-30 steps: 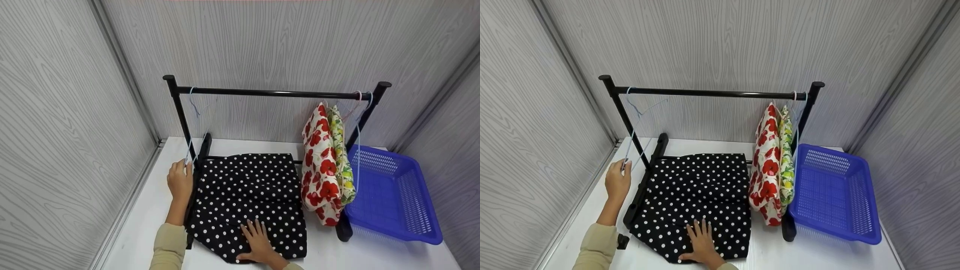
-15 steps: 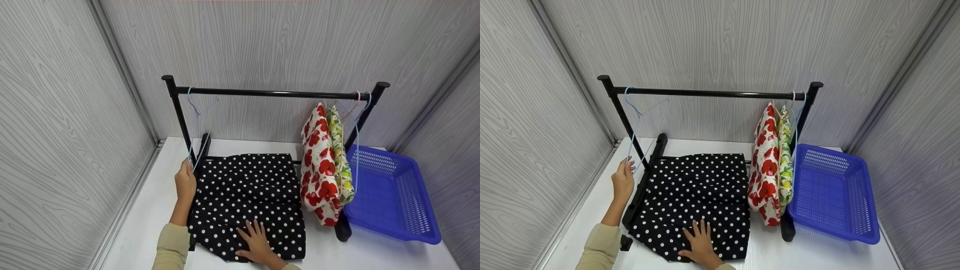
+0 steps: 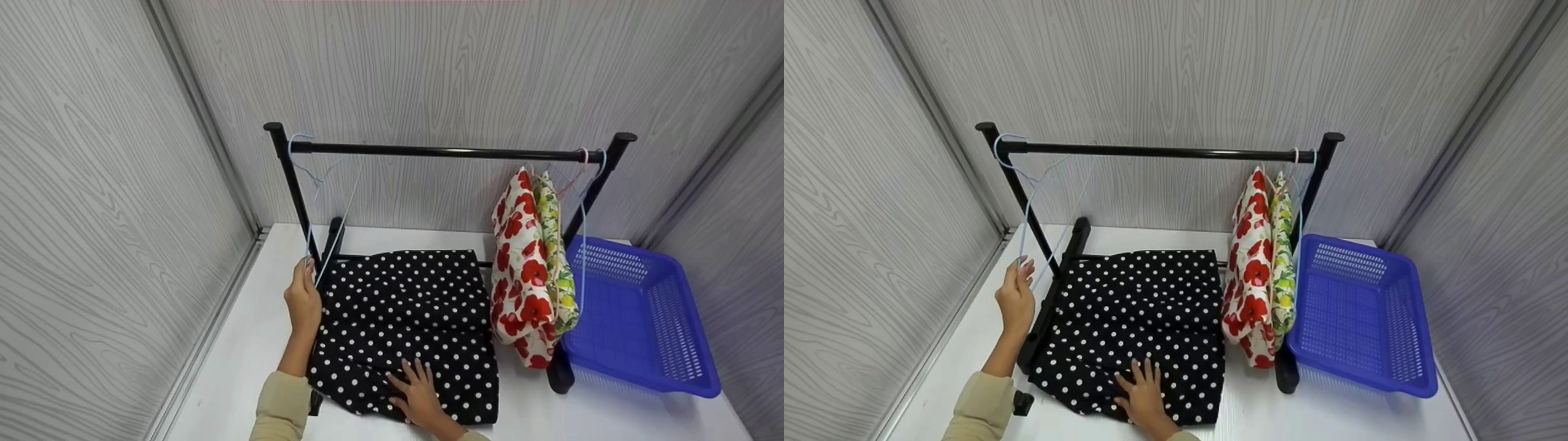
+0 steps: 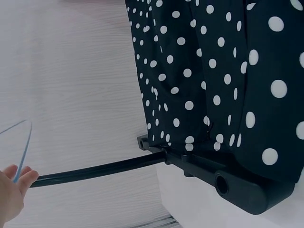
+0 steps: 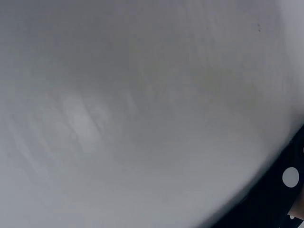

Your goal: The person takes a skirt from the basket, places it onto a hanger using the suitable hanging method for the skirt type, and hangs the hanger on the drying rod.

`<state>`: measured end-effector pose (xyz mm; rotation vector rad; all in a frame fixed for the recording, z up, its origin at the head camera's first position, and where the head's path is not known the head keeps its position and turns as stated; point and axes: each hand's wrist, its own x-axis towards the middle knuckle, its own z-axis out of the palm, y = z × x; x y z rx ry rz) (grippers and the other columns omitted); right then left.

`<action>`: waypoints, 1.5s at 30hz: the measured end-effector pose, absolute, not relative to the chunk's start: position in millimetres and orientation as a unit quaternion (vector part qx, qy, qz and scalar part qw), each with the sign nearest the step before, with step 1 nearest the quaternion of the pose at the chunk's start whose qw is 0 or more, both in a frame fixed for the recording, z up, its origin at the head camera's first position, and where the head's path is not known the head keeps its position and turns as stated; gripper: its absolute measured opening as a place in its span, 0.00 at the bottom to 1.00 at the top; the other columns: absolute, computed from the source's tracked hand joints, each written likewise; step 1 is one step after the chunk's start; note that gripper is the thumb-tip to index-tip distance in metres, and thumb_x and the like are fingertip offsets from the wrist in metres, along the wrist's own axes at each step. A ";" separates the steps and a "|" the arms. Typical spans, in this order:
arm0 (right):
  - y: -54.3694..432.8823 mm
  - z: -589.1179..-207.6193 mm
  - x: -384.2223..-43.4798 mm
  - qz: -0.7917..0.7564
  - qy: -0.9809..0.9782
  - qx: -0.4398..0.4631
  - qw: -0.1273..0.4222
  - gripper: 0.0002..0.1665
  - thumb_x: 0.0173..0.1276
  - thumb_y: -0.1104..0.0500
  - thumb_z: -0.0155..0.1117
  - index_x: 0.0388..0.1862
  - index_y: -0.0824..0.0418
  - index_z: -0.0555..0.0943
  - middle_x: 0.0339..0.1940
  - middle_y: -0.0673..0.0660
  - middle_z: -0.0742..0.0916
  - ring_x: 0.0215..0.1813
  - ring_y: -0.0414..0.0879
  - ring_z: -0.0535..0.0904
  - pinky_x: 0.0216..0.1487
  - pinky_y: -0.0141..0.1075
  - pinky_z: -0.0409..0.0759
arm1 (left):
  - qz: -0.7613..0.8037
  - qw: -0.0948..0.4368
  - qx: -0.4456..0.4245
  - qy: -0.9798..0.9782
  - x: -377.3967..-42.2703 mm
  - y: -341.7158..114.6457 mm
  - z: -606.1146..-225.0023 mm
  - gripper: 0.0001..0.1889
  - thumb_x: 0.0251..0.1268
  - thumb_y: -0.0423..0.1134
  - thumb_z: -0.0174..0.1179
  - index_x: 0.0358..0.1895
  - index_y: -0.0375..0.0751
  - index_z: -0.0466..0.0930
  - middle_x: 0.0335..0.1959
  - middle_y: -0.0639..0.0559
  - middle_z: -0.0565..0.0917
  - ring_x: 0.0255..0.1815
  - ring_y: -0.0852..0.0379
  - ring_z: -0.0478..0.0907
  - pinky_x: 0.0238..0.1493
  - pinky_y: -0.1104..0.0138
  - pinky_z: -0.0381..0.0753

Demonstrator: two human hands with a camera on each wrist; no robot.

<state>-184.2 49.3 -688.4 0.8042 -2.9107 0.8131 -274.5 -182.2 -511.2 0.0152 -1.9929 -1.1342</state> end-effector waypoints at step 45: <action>51.1 -691.0 -193.9 0.560 -0.828 0.018 -0.001 0.16 0.67 0.63 0.54 0.50 0.70 0.78 0.63 0.73 0.71 0.68 0.71 0.59 0.68 0.60 0.49 | -0.315 0.453 0.048 -0.833 -200.8 -180.1 -605.1 0.16 0.58 0.19 0.52 0.51 0.24 0.72 0.38 0.29 0.82 0.35 0.36 0.82 0.29 0.54 0.80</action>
